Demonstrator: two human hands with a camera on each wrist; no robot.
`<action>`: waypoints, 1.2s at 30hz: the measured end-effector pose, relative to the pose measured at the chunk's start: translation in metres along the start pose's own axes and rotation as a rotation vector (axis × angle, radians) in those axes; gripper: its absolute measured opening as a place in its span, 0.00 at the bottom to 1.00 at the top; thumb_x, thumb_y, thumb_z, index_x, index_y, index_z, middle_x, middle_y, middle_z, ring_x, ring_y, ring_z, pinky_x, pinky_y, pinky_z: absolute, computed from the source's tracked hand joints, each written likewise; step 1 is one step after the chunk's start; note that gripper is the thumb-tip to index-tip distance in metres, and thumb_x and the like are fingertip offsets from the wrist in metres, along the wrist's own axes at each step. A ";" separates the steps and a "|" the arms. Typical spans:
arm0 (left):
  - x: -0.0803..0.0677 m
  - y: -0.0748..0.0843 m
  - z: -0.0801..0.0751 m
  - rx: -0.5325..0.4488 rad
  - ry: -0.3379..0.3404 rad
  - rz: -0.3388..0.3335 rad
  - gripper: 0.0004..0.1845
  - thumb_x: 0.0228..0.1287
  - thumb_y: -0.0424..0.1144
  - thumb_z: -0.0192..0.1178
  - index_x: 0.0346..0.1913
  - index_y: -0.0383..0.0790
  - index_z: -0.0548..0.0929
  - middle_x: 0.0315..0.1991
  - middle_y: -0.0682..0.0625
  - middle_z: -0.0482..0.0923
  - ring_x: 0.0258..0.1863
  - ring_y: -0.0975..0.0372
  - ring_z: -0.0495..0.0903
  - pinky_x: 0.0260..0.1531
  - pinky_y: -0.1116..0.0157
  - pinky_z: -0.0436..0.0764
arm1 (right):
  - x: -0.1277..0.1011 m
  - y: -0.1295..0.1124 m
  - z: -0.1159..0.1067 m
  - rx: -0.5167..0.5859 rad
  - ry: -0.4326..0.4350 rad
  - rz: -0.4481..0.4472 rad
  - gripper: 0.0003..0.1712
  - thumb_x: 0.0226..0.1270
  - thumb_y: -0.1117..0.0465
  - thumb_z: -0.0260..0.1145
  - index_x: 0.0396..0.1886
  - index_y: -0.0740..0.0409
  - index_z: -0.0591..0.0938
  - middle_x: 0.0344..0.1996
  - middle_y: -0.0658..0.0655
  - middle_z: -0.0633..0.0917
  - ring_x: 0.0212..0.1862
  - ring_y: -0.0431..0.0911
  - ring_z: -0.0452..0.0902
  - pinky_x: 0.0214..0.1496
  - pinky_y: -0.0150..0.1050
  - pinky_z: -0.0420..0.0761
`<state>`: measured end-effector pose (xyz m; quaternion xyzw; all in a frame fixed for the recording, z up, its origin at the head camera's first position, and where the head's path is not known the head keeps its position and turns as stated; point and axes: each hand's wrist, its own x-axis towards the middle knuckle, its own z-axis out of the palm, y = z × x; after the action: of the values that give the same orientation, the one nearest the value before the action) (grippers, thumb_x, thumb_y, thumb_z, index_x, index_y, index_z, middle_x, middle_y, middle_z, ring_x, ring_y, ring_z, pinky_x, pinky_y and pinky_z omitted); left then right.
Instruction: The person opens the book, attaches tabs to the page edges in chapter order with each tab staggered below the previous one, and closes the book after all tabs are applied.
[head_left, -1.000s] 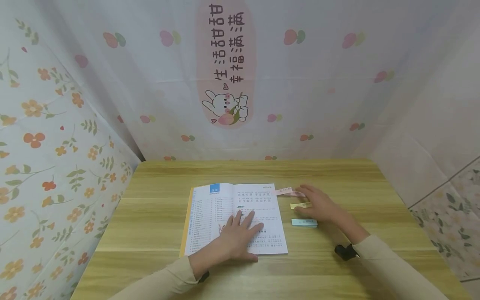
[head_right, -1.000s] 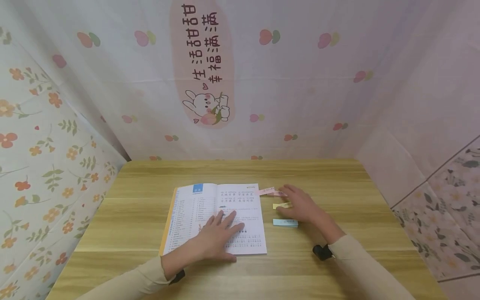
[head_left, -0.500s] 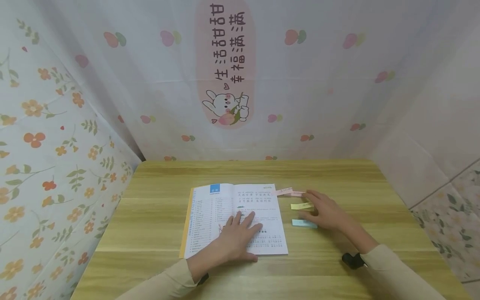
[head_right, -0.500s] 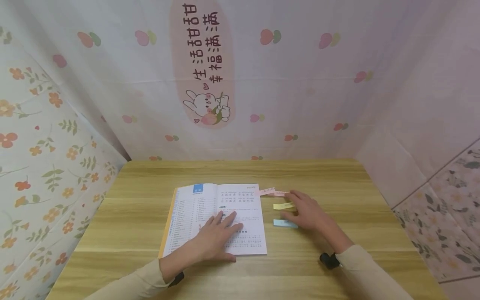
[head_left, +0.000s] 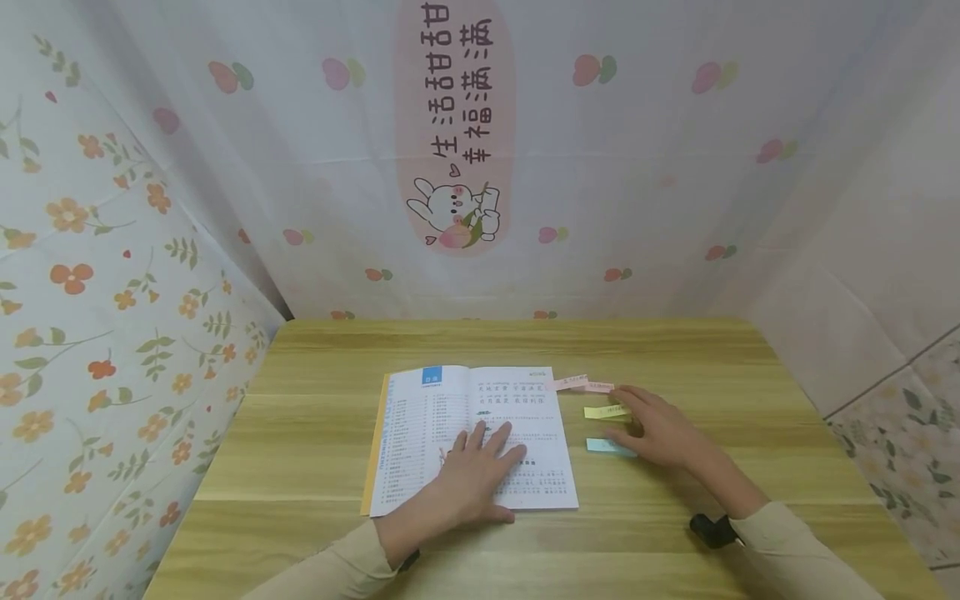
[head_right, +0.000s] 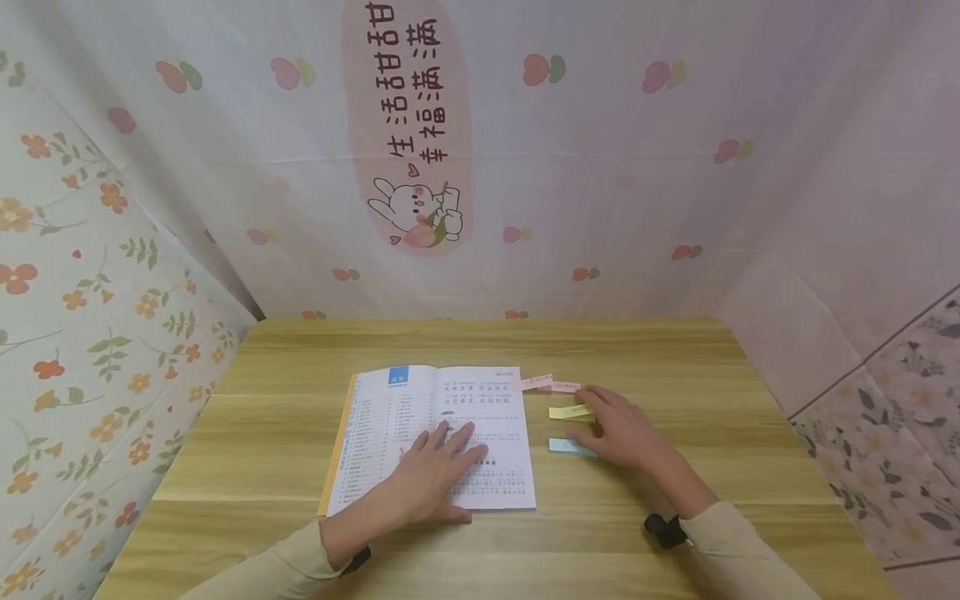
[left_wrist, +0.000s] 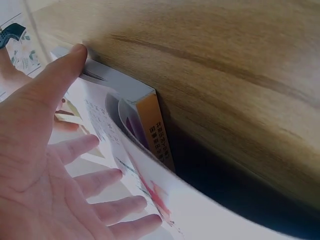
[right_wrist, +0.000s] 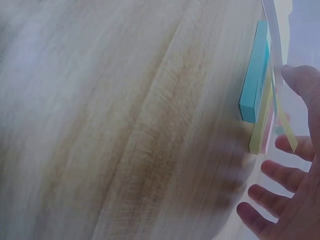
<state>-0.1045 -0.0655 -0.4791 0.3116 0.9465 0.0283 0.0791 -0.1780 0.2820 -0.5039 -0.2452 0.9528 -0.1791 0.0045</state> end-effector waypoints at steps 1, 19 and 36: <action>0.000 0.000 0.000 0.010 0.004 0.002 0.51 0.48 0.69 0.73 0.75 0.54 0.68 0.77 0.43 0.58 0.72 0.38 0.59 0.66 0.39 0.63 | 0.000 0.000 0.000 -0.002 -0.002 -0.001 0.41 0.69 0.40 0.68 0.69 0.64 0.73 0.67 0.70 0.72 0.66 0.69 0.67 0.63 0.67 0.67; -0.005 -0.009 -0.002 0.030 0.065 0.023 0.52 0.48 0.72 0.71 0.75 0.53 0.69 0.76 0.43 0.60 0.73 0.40 0.59 0.66 0.40 0.62 | -0.001 -0.011 -0.010 0.021 -0.007 -0.006 0.44 0.69 0.40 0.68 0.72 0.66 0.70 0.68 0.74 0.70 0.67 0.71 0.65 0.65 0.68 0.66; -0.020 -0.015 -0.012 0.091 0.139 0.024 0.52 0.50 0.73 0.68 0.75 0.51 0.69 0.76 0.42 0.61 0.73 0.40 0.58 0.66 0.39 0.62 | -0.002 -0.014 -0.010 0.038 -0.009 -0.023 0.44 0.70 0.39 0.67 0.72 0.64 0.70 0.68 0.72 0.70 0.68 0.70 0.64 0.64 0.68 0.65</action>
<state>-0.0997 -0.0890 -0.4662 0.3236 0.9462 0.0079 -0.0016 -0.1710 0.2751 -0.4901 -0.2568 0.9463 -0.1958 0.0115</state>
